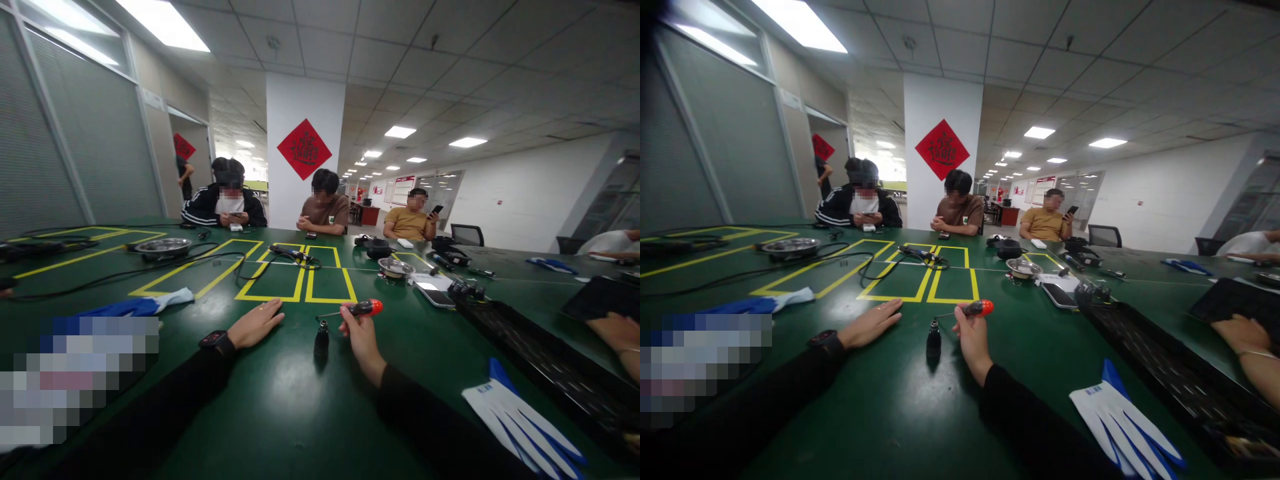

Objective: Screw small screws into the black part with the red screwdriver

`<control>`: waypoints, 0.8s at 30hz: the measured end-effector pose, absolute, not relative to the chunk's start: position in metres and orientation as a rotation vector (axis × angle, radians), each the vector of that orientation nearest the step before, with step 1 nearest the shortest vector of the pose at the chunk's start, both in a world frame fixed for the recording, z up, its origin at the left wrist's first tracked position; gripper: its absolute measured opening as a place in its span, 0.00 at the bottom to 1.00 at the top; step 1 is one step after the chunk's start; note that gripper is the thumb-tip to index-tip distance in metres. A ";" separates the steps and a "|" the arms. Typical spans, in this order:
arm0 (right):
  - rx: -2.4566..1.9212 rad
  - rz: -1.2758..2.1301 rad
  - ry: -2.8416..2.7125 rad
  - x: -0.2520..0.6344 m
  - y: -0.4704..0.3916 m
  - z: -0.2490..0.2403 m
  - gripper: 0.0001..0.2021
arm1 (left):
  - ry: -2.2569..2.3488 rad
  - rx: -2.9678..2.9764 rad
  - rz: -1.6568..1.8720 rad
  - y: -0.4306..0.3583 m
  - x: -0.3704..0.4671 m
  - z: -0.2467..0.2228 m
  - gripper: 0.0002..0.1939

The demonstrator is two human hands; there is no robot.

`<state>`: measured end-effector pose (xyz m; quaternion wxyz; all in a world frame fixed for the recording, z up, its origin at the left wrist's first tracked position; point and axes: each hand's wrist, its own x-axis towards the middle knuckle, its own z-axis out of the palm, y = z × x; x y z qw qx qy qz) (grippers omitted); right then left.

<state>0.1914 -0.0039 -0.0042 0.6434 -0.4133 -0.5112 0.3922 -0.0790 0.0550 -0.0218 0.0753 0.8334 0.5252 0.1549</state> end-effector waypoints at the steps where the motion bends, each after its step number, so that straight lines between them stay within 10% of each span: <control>1: -0.947 0.893 -1.158 0.192 -0.003 -0.004 0.19 | 1.570 2.489 0.469 0.052 -0.076 -0.021 0.35; 24: -0.889 1.079 -0.913 0.199 0.003 -0.008 0.13 | 1.199 2.408 0.640 0.016 -0.019 -0.011 0.29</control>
